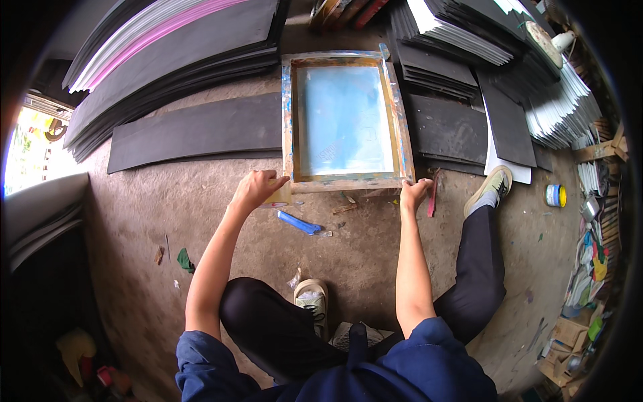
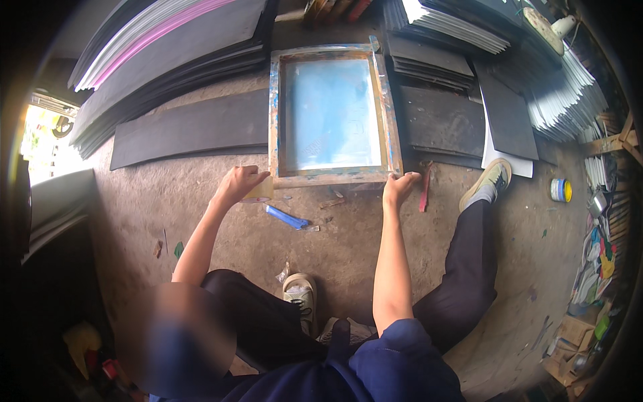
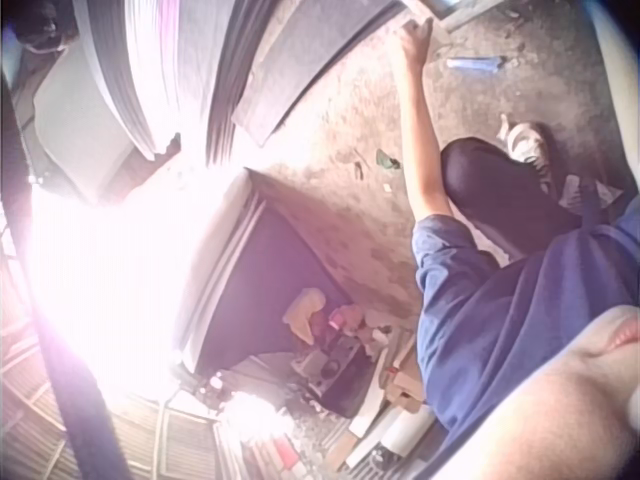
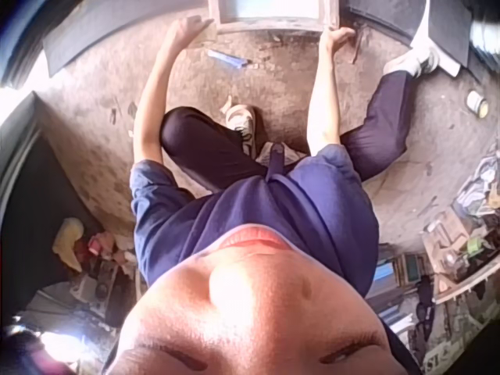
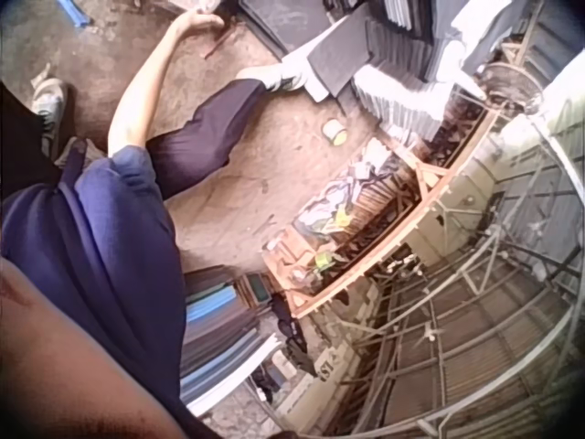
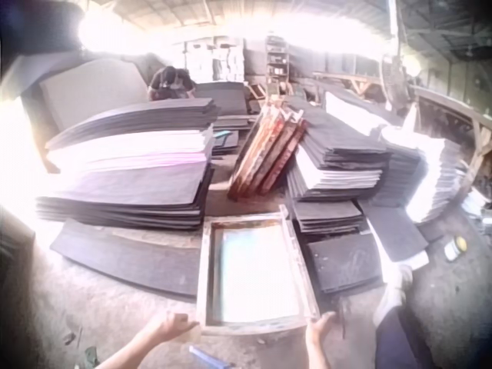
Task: The person applies masking tape to the edges of a wooden frame with a blue screen, using a utility knife to cut the tape and pressing it down by hand. They repeatedly measure, cut, and smooth tape along all four sides of the frame.
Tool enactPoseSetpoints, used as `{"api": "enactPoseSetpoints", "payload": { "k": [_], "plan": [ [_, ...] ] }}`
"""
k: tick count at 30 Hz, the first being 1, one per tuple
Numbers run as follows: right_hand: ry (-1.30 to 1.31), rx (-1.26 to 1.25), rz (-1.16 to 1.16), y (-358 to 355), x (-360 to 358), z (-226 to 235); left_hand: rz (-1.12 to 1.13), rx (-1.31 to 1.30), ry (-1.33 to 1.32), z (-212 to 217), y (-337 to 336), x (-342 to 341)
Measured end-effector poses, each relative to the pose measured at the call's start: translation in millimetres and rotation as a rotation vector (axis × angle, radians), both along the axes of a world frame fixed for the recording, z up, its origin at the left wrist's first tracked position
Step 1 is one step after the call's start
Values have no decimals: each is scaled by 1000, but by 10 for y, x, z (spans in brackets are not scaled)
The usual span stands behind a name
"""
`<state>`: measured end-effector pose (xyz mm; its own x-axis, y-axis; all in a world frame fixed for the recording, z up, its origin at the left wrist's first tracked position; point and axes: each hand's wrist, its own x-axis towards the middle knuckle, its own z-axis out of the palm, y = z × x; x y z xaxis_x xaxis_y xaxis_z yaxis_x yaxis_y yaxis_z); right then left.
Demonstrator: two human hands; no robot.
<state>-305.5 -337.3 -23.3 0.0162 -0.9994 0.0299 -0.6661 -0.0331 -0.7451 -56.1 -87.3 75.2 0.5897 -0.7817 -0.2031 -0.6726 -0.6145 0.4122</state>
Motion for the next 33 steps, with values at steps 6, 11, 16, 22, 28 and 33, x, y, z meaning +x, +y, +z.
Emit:
{"api": "enactPoseSetpoints", "payload": {
  "k": [6, 11, 16, 22, 28, 33],
  "plan": [
    [130, 80, -3, 9, 87, 109, -11, -12, 12, -18, 13, 11],
    [244, 161, 109, -73, 89, 190, -8, -20, 18, 37, 20, -9],
    [554, 371, 65, -352, 32, 14, -37, 12, 90, 154, 18, -6],
    [348, 425, 82, -872, -584, -892, 36, -222, 348, 12, 156, 182],
    [-22, 493, 239, -378, -279, -924, -48, -82, 88, -118, 476, 303],
    [-54, 559, 199, -480, -336, -746, -294, 140, -296, -292, 465, 544]
  ]
}}
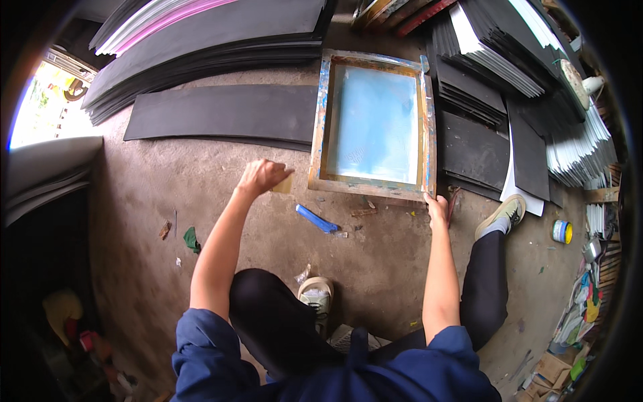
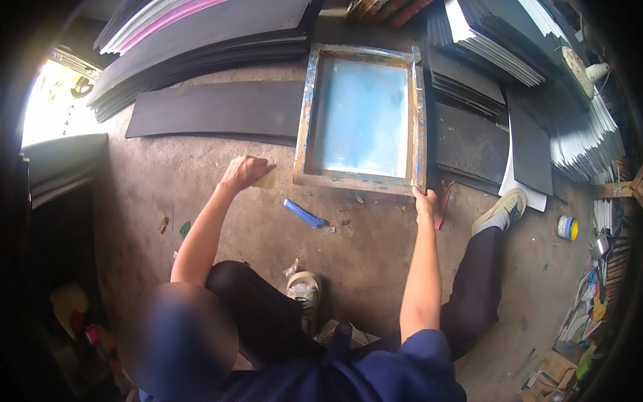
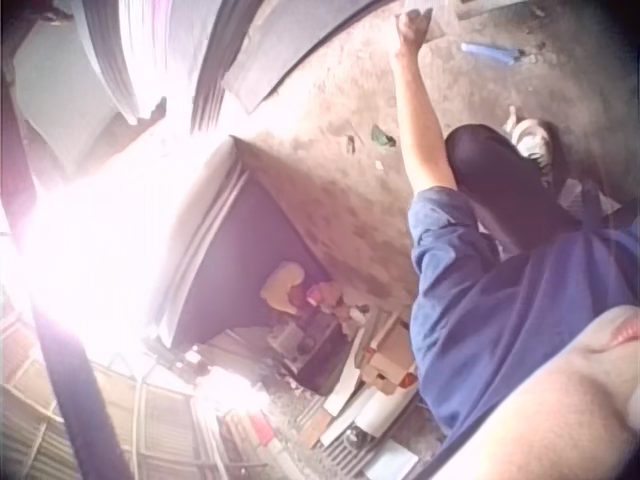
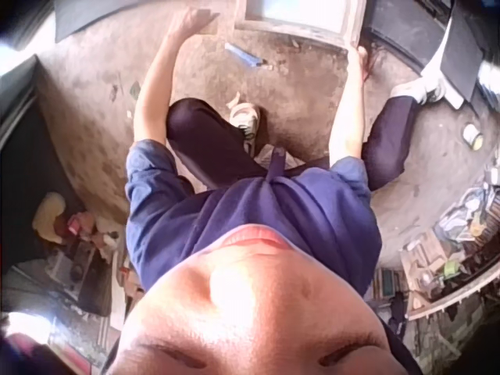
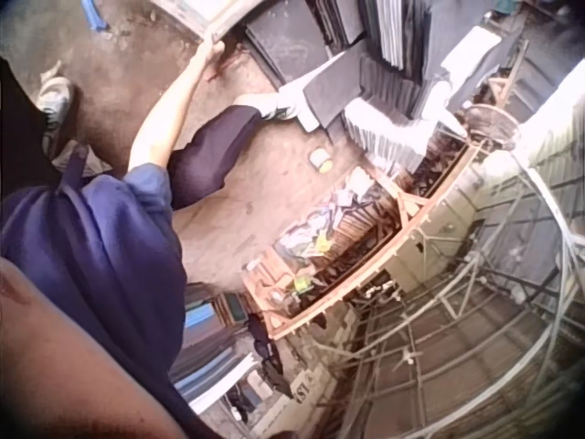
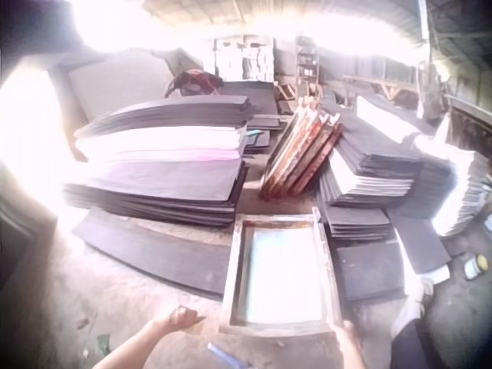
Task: The person applies masking tape to the edges of a wooden frame with a blue screen, using a utility knife to cut the tape and pressing it down by hand. They repeatedly measure, cut, and smooth tape along all four sides of the frame.
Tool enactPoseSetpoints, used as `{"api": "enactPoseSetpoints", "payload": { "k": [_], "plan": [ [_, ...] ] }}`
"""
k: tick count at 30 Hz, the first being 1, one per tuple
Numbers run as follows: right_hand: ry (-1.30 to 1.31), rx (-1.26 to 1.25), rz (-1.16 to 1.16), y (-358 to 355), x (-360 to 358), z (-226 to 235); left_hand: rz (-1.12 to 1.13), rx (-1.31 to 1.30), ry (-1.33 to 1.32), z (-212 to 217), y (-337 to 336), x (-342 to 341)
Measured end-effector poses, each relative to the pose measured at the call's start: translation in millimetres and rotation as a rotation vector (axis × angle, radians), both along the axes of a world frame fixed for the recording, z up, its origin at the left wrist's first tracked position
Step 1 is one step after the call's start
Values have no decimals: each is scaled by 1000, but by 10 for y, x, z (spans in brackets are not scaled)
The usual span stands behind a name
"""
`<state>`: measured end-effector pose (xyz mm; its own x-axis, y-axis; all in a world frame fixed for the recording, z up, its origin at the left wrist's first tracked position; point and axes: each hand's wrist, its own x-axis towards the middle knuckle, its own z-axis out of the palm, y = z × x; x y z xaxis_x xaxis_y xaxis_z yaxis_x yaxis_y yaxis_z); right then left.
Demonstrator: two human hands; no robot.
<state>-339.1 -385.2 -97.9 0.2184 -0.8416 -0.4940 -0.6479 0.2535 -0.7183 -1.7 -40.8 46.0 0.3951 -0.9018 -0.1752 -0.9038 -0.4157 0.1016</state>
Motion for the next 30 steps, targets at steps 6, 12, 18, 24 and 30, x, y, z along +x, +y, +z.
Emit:
{"api": "enactPoseSetpoints", "payload": {
  "k": [6, 12, 18, 24, 30],
  "plan": [
    [30, -130, 3, -89, -195, -30, -127, 114, -14, -416, -23, -5],
    [31, -495, 45, 127, -53, 168, -28, 103, 44, -834, 76, 71],
    [-83, -995, 339, 1426, 492, 751, 237, -50, 197, -594, -12, -41],
    [-251, -662, 1089, 2454, 946, 341, 231, -62, 201, -605, 30, -61],
    [-14, -734, 1206, 2586, 1087, 67, 254, -93, 224, -638, 7, -42]
  ]
}}
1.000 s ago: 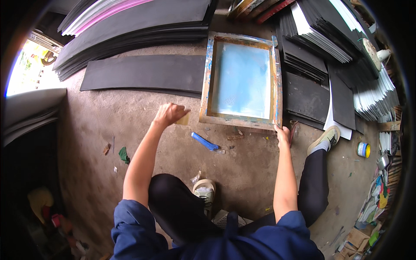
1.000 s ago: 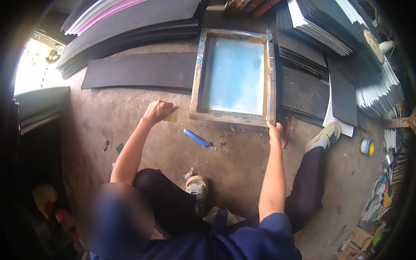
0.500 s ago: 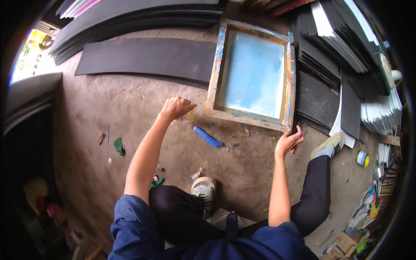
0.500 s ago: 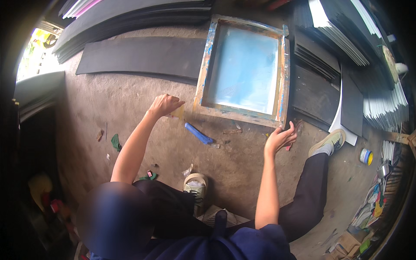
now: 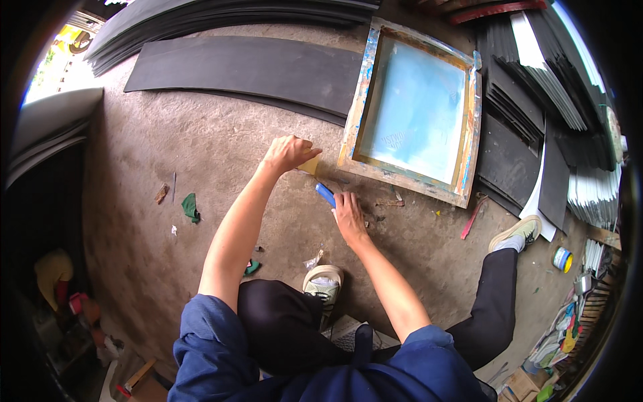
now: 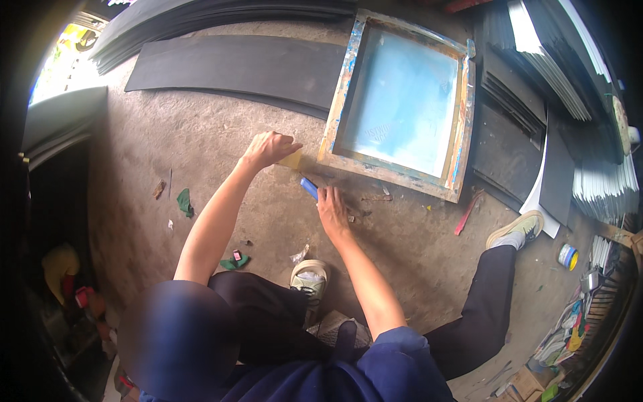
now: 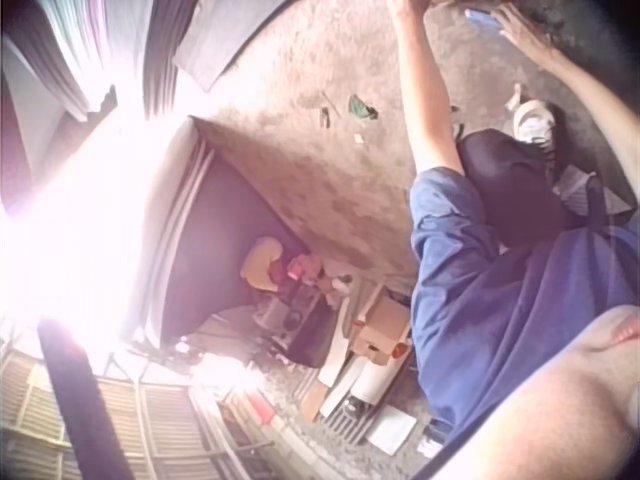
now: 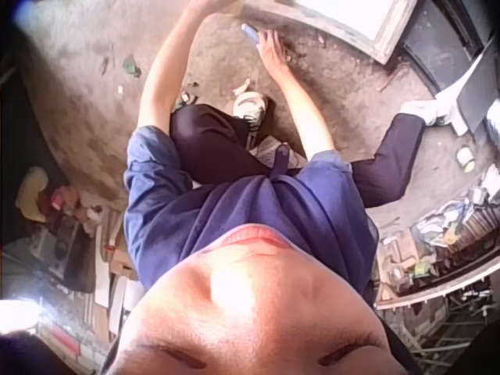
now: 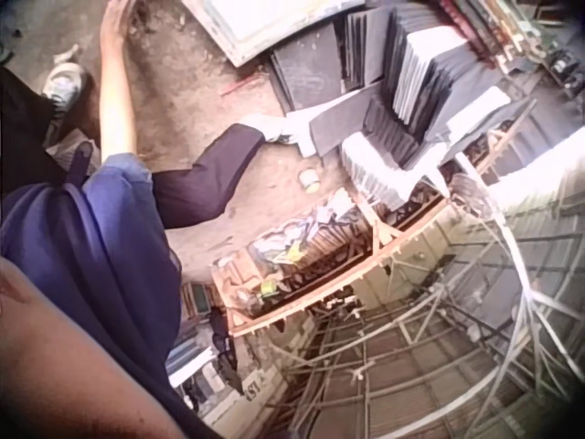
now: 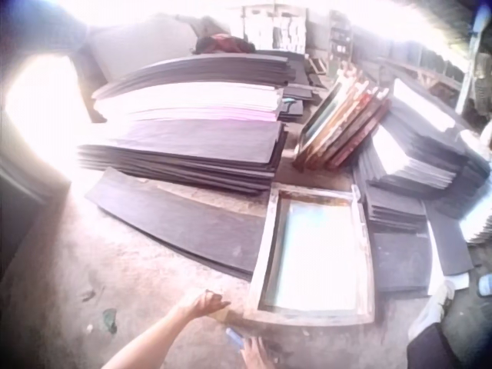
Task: The person applies masking tape to the edges of a wooden frame with a blue screen, using a utility knife to cut the tape and pressing it down by hand. They repeatedly measure, cut, and smooth tape along all four sides of the frame.
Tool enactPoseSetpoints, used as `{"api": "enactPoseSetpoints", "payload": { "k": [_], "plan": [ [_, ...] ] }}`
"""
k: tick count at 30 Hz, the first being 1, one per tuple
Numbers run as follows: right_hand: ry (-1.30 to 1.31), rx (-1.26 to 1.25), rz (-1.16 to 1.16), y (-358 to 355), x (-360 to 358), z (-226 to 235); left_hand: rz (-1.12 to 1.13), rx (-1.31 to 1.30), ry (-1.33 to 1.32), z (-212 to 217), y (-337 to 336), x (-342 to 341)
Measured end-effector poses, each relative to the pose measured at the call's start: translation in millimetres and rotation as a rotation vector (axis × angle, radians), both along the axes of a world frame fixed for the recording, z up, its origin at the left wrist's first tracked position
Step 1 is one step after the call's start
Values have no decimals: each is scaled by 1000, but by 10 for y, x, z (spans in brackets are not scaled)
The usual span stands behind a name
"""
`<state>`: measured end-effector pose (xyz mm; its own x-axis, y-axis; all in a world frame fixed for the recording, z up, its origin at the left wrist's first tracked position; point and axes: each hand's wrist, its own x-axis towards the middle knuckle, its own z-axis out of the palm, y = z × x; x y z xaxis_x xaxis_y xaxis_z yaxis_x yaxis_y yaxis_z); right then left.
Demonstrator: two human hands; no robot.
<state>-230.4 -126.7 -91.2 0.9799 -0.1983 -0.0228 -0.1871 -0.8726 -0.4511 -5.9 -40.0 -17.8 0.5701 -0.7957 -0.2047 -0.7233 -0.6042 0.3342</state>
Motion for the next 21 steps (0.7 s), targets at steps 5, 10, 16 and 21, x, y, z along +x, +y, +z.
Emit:
{"api": "enactPoseSetpoints", "payload": {
  "k": [5, 10, 16, 21],
  "plan": [
    [-51, 172, -95, 74, -139, 190, 23, -10, 29, -20, 175, 22],
    [-22, 444, -556, 113, -687, 201, 64, -34, 59, 41, 197, 40],
    [-527, 1102, -1405, -917, -977, 273, 63, -83, 40, 119, 164, -1],
    [-736, 1036, -1571, -1508, -796, 591, 32, -41, 66, 215, 141, -6]
  ]
}}
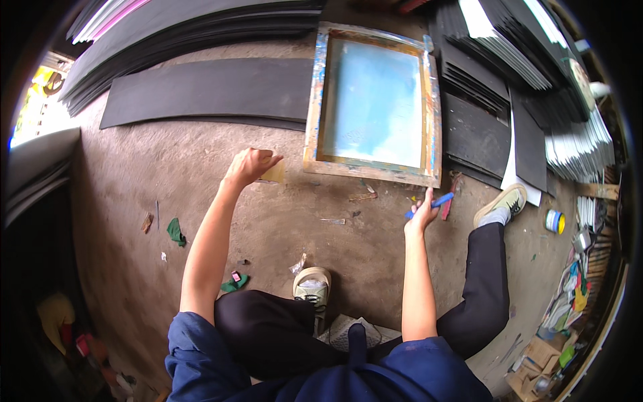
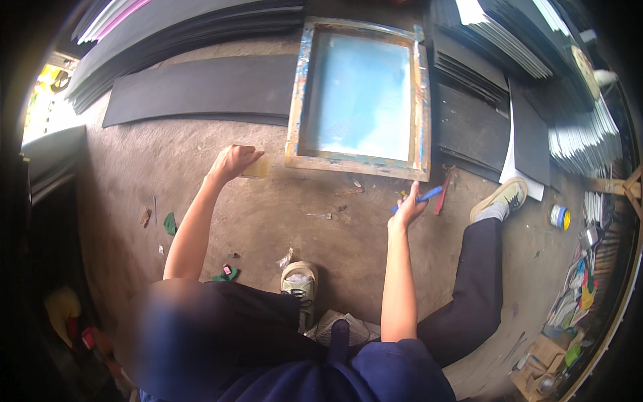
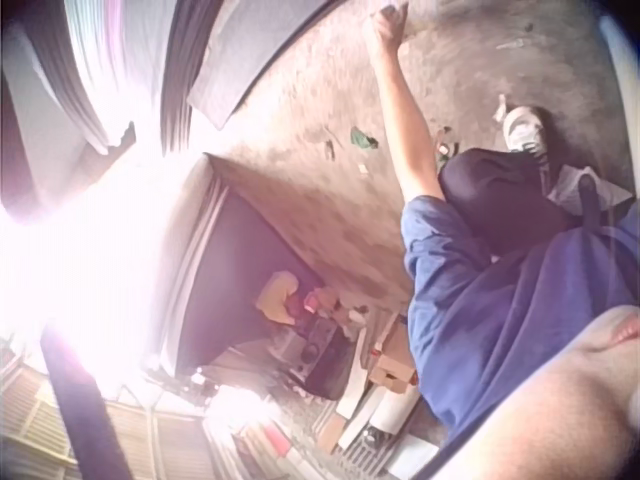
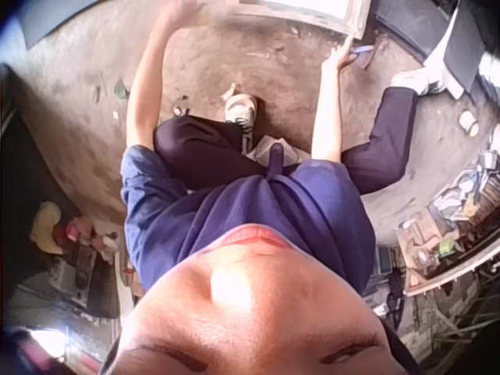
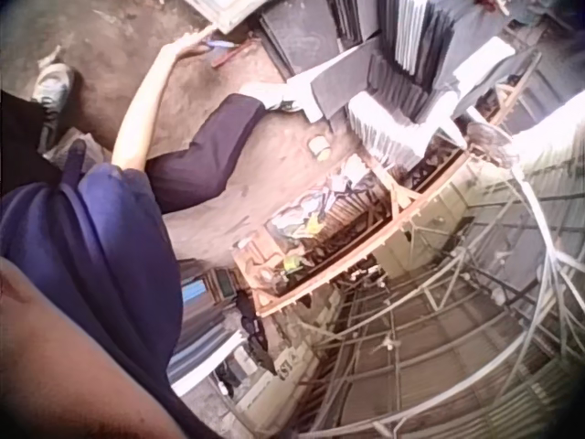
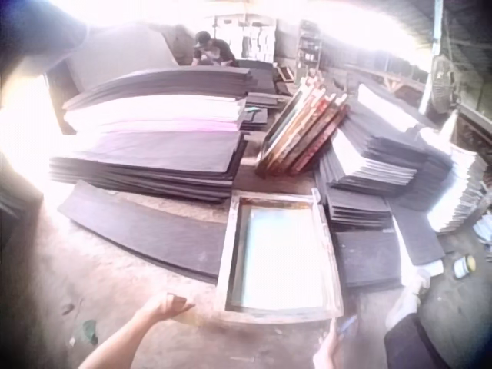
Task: The person applies masking tape to the edges of a wooden frame with a blue screen, using a utility knife to cut the tape and pressing it down by hand. They repeatedly measure, cut, and smooth tape along all four sides of the frame.
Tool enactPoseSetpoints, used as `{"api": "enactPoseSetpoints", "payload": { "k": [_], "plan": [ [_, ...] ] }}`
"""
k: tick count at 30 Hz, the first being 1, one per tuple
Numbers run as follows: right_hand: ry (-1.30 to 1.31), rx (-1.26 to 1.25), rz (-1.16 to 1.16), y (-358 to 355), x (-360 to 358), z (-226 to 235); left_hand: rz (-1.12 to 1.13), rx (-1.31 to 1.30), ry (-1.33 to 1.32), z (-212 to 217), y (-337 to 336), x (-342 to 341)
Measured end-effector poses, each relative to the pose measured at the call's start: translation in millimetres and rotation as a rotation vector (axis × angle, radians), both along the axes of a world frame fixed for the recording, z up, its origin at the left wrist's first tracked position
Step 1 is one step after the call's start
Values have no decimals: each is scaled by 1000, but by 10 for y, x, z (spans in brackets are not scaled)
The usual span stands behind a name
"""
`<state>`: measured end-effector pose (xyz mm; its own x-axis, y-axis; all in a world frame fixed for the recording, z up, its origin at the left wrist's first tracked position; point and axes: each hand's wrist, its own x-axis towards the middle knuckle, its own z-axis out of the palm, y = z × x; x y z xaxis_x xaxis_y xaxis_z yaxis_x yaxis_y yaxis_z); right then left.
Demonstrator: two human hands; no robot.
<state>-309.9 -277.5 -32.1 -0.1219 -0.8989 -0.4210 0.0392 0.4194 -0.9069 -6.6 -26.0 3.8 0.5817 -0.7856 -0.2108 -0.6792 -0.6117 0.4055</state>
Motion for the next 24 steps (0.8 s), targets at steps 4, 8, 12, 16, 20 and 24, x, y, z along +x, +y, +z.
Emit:
{"api": "enactPoseSetpoints", "payload": {
  "k": [4, 8, 12, 16, 20, 24],
  "plan": [
    [106, 23, 26, -202, -13, -151, -14, -8, -9, -13, -45, 6],
    [28, -29, 6, -202, -21, -201, 55, 7, 25, 127, -94, -4],
    [-22, -68, 1, -222, -62, -214, 40, -37, 25, 236, -73, 4],
    [12, -37, -20, -335, -114, -320, 60, -10, 88, 265, -148, -51],
    [109, 22, -20, -413, -143, -395, 22, 62, 68, 292, -229, -95],
    [196, 25, -25, -447, -126, -409, 6, 37, 51, 228, -246, -99]
  ]
}}
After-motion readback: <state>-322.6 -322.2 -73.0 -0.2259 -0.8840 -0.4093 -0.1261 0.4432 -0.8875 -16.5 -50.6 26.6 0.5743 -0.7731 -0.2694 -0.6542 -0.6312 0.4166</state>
